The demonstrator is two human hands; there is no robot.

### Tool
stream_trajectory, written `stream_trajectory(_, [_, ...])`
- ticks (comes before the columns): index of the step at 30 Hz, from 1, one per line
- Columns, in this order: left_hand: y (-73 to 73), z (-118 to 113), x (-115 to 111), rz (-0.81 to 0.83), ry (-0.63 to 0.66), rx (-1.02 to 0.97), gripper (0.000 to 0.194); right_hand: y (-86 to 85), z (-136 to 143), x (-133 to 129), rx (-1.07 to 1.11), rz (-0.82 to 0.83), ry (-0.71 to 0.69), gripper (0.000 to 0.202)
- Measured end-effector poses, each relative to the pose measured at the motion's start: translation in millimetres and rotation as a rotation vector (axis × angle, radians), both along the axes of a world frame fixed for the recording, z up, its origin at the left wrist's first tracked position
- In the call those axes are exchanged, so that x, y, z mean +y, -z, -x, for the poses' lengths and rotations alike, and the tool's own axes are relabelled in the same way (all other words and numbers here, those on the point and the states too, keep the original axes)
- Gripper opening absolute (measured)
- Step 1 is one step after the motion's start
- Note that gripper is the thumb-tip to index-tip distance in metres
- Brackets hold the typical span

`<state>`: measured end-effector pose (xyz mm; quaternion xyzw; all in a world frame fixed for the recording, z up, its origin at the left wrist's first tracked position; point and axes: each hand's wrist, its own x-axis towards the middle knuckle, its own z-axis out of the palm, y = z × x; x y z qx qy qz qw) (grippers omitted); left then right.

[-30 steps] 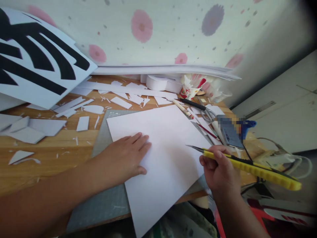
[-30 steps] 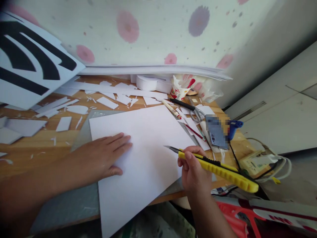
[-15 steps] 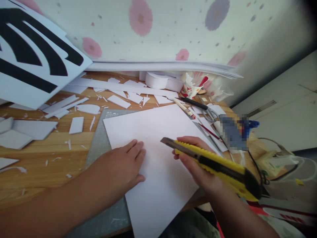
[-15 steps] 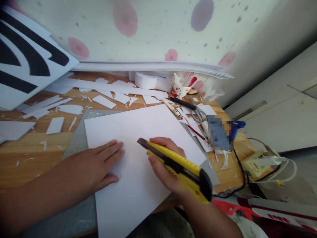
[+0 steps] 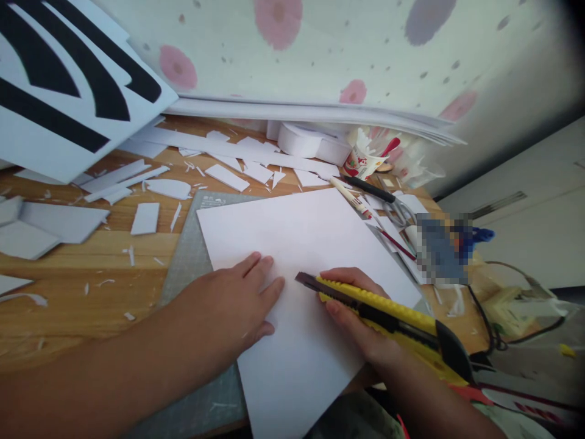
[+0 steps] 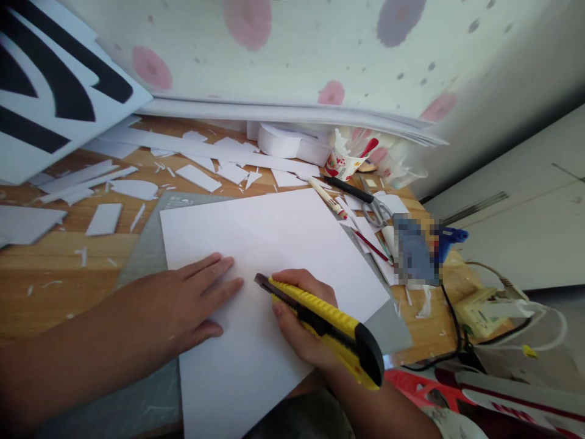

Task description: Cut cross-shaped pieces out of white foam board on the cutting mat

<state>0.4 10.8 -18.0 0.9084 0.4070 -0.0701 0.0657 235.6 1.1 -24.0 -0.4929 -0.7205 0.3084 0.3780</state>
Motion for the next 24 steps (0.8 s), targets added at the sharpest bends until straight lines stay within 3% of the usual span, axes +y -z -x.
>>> stream_trajectory(4, [-1.1, -1.0, 1.4, 0.013, 0.0, 0.036, 0.054, -0.7, 2.6, -1.4, -0.017, -0.088, -0.002, 0.023])
stream_trajectory(12, [0.2, 0.6, 1.8, -0.015, 0.017, 0.014, 0.056, -7.5, 5.3, -0.9, -0.099, -0.095, -0.038, 0.022])
stream_trajectory(24, [6.6, 1.4, 1.4, -0.099, 0.015, -0.018, 0.06, 0.5, 4.5, -0.7, -0.155, -0.243, -0.146, 0.027])
